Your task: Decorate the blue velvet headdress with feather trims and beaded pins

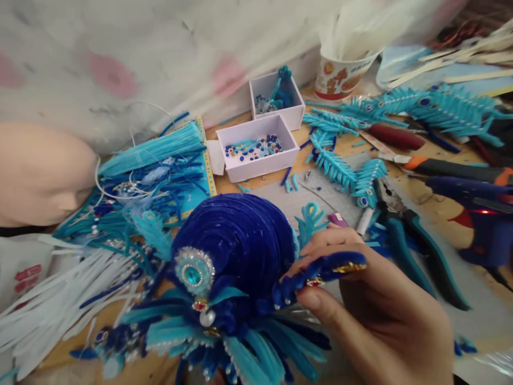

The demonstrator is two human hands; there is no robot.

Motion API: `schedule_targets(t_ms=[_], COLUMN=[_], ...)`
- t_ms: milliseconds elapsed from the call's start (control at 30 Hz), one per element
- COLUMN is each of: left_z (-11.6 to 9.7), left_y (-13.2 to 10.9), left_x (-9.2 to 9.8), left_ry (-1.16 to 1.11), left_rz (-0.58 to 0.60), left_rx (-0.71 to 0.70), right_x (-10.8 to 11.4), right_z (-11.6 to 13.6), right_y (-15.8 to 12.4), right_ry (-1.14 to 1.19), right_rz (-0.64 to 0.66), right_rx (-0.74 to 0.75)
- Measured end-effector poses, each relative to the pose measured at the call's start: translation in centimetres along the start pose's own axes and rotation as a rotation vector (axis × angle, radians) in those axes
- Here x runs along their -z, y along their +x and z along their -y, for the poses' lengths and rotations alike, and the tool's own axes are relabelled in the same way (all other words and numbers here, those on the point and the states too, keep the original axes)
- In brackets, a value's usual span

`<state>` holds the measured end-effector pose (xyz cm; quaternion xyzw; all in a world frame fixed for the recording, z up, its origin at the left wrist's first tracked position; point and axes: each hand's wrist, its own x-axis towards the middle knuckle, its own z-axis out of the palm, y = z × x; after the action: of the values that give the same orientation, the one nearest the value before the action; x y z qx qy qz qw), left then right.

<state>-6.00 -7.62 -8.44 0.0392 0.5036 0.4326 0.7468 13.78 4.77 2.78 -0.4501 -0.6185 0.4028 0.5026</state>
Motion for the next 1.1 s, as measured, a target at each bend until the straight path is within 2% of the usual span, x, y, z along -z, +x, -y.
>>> schedule_targets(t_ms=[233, 400, 500, 667, 833, 933, 1000, 1100], left_z=[0.6, -0.2, -0.2, 0.5, 1.7, 1.8, 0.4, -4.9], left_y=[-2.6, -2.0, -2.0, -2.7, -3.1, -4.0, -5.4, -8.1], left_x=[-2.8, -3.8, -4.2, -4.5, -4.4, -4.4, -4.4, -4.3], left_ry=[0.071, 0.149, 0.165, 0.104, -0.008, -0.016, -0.034, -0.079], left_rz=[0.009, 0.122, 0.148, 0.107, 0.085, 0.074, 0.044, 0.022], left_rx=[-0.193, -0.297, -0.39, -0.549, -0.603, -0.605, -0.697, -1.049], right_x=[-0.2, 1.0, 2.0, 2.8, 1.9, 1.0, 0.7, 0.5], right_z=[-0.6, -0.9, -1.3, -3.4, -5.3, -4.8, -4.0, -3.1], right_y=[0.1, 0.3, -1.3, -6.5, -10.9, -12.0, -12.1, -11.9], right_ry=[-0.015, 0.095, 0.08, 0.044, -0.052, -0.048, -0.034, -0.032], right_rz=[-0.099, -0.308, -0.418, -0.513, -0.503, -0.381, -0.292, -0.222], right_rx=[-0.09, -0.034, -0.082, -0.143, -0.108, -0.032, -0.004, 0.002])
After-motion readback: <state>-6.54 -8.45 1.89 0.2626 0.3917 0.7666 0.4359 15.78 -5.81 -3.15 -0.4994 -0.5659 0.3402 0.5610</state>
